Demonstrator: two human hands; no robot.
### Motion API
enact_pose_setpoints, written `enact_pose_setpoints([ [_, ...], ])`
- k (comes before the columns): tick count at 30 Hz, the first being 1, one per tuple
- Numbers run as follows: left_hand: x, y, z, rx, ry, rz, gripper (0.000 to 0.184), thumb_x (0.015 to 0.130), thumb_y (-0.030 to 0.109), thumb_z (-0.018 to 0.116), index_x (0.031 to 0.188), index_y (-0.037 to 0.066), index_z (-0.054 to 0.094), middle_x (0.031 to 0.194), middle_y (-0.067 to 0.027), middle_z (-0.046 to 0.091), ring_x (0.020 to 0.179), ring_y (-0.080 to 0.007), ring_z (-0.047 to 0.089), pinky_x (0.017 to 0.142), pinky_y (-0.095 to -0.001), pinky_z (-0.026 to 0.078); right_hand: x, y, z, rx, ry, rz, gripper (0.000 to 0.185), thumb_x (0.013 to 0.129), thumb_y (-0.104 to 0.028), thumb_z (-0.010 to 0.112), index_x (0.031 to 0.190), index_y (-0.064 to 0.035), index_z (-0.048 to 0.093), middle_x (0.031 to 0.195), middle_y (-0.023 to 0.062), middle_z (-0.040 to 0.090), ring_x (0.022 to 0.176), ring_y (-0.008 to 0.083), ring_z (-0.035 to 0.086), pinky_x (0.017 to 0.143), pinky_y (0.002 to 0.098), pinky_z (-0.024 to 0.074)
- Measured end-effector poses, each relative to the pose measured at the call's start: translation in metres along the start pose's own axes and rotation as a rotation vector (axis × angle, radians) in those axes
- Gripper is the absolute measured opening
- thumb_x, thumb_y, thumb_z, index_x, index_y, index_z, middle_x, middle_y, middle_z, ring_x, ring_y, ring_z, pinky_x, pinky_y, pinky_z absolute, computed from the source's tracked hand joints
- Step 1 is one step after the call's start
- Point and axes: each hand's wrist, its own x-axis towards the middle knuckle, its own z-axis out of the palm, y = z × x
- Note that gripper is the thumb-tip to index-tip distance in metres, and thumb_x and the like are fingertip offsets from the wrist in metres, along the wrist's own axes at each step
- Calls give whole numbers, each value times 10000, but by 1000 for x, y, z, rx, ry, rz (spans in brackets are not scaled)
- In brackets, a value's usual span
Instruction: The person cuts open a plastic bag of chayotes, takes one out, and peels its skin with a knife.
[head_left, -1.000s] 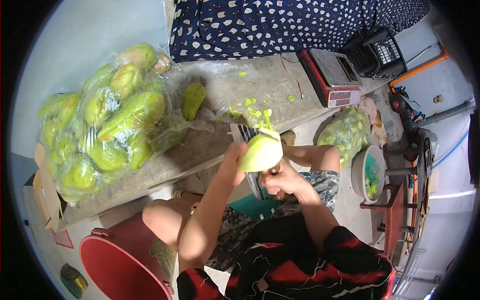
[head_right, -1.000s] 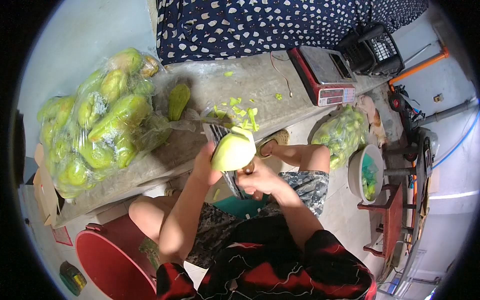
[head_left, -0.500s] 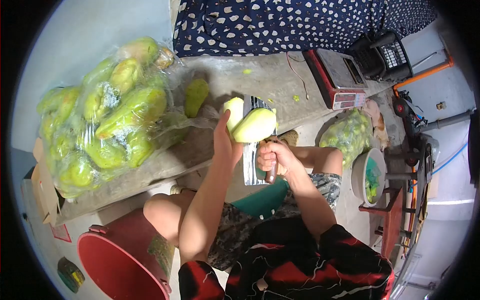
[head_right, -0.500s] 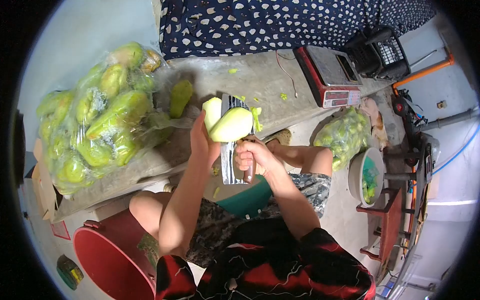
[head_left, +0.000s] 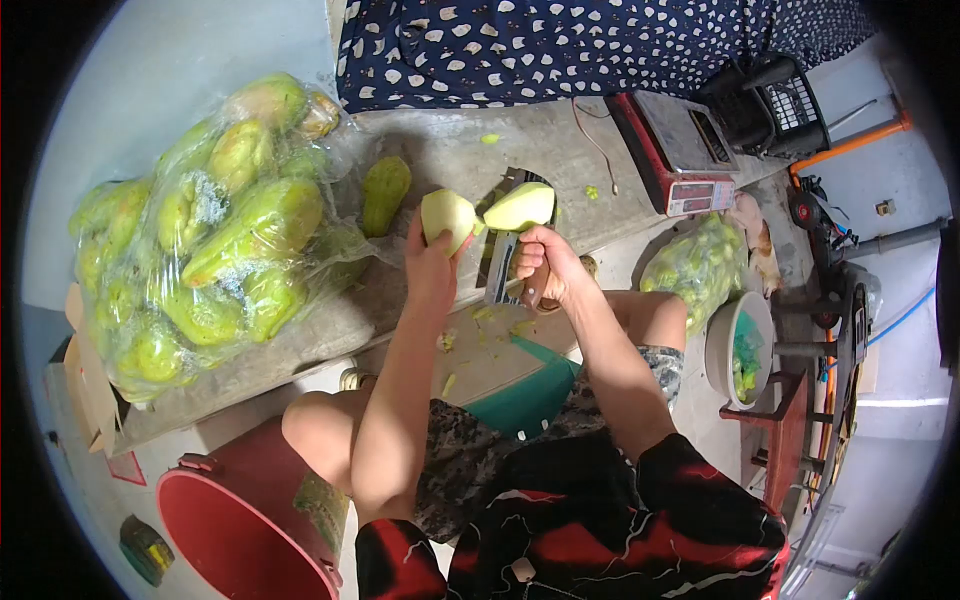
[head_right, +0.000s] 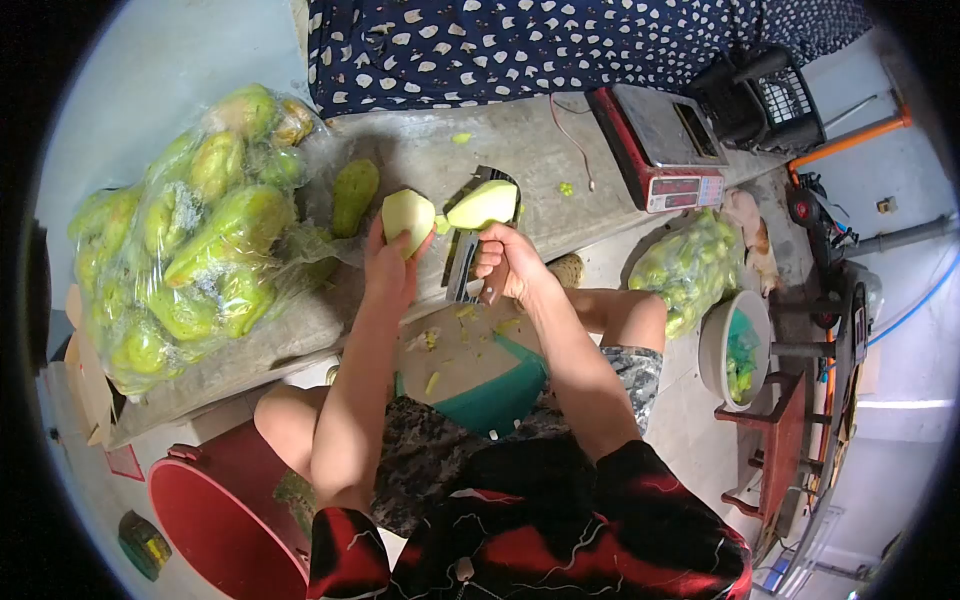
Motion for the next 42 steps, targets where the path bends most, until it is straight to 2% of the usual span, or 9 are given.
enact_pose_setpoints([
  [5, -24, 39, 16, 169, -219, -30, 524, 908, -66, 505, 1416, 13, 405, 1266, -151, 563, 1116, -252, 613, 770, -332, 576, -3, -11, 0, -187, 146, -115, 136, 904, -98, 564, 788, -88, 494, 571, -42, 424, 473, 89, 427, 442, 277, 397],
  [10, -27, 62, 12, 201, -198, -59, 471, 858, 41, 634, 1315, 8, 524, 1081, -117, 652, 882, -189, 667, 635, -270, 527, -58, -10, 38, -1037, 419, -361, 213, 914, -156, 589, 794, -25, 471, 544, 21, 506, 412, 130, 485, 410, 326, 412],
  [13, -21, 55, 1, -159, 15, -31, 415, 874, 224, 622, 1239, 32, 570, 1071, -116, 653, 895, -193, 650, 688, -304, 522, -81, 6, 38, -1411, 516, -551, 352, 951, -262, 606, 764, 15, 494, 499, 73, 527, 370, 159, 513, 430, 348, 435],
  [15, -17, 48, -10, -407, -133, -65, 454, 917, 378, 505, 1198, 29, 581, 1128, -97, 626, 1037, -261, 615, 874, -485, 505, -95, 15, 31, -1316, 482, -652, 419, 970, -332, 603, 744, 14, 536, 518, 94, 552, 387, 175, 528, 446, 344, 439],
  [18, -44, 68, 15, -621, -289, -222, 476, 933, 412, 447, 1215, 42, 551, 1178, -139, 602, 1074, -331, 594, 918, -534, 461, -115, 19, 24, -1648, 415, -818, 459, 983, -359, 589, 725, 16, 530, 525, 106, 563, 414, 184, 553, 453, 343, 441],
  [25, -46, 49, 20, -473, -327, -335, 539, 988, 497, 385, 1291, 71, 516, 1196, -206, 586, 1088, -433, 566, 963, -570, 430, -171, 27, 41, -1342, 403, -623, 344, 1027, -313, 522, 855, -17, 489, 553, 57, 540, 405, 127, 515, 404, 261, 420],
  [29, -59, 53, 38, -400, -289, -376, 568, 1005, 508, 366, 1330, 59, 489, 1182, -224, 589, 1078, -398, 583, 940, -543, 452, -179, 32, 40, -1098, 80, -642, 247, 1039, -242, 498, 947, -14, 475, 596, 37, 536, 431, 104, 505, 420, 247, 420],
  [40, -75, 50, 48, -362, -439, -342, 572, 1027, 436, 384, 1379, -5, 473, 1244, -109, 591, 1120, -218, 572, 972, -391, 448, -174, 43, 39, -986, 145, -675, 243, 1020, -244, 547, 907, -37, 491, 547, 6, 474, 410, 84, 442, 392, 243, 381],
  [42, -75, 50, 50, -294, -444, -332, 588, 1012, 464, 390, 1357, 0, 493, 1061, -75, 605, 988, -218, 601, 879, -409, 491, -174, 43, 41, -994, 147, -680, 244, 1020, -246, 548, 910, -35, 494, 538, 4, 473, 405, 84, 437, 391, 243, 376],
])
